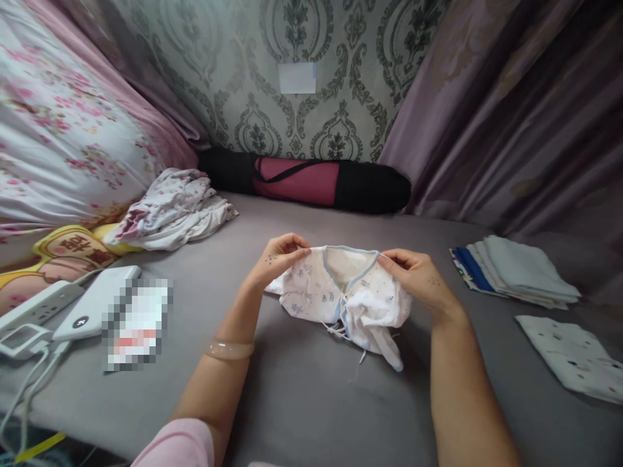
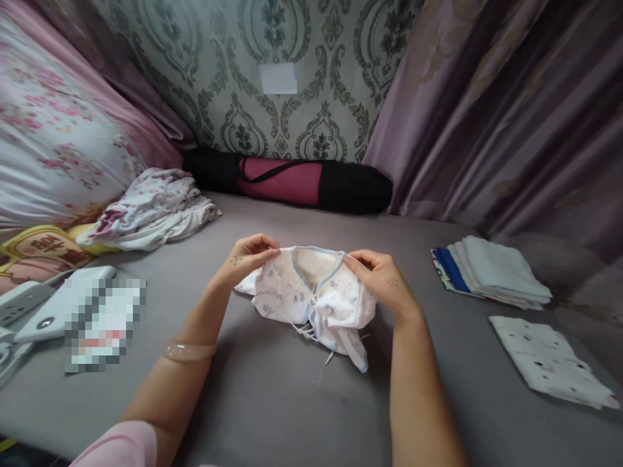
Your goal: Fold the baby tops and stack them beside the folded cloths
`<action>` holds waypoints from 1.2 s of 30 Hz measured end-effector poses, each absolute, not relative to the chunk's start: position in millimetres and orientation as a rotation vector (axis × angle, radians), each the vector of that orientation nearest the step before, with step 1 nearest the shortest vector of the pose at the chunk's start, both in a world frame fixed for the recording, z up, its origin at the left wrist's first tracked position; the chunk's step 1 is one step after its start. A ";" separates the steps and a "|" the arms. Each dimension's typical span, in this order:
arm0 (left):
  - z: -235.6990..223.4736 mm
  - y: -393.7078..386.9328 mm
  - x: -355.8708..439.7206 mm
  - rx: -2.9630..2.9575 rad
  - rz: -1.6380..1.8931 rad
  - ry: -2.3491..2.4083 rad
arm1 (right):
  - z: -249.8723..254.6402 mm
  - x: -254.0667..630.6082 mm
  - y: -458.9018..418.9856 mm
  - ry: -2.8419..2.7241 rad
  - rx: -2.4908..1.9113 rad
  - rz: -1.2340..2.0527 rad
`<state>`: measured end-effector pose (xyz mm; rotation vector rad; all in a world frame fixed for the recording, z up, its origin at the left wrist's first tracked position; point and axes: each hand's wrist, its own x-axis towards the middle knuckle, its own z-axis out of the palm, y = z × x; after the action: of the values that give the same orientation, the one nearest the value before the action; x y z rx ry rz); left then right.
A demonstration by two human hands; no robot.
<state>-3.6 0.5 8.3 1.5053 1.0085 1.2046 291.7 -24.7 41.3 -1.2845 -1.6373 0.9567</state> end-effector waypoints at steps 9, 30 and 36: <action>26.5 -7.5 -0.4 1.770 1.144 1.169 | 43.2 289.8 -25.3 -1.660 -1.272 0.927; 130.3 -30.7 6.3 2.447 1.631 1.372 | 132.5 288.0 -43.4 -1.882 -1.273 0.026; 179.3 -55.2 -7.7 2.216 1.561 1.086 | 170.5 299.5 -67.1 -1.861 -1.162 0.223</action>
<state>-7.7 -55.2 179.3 2.2158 1.0862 1.5608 299.5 -67.1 170.5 -1.1625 -1.8609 0.2234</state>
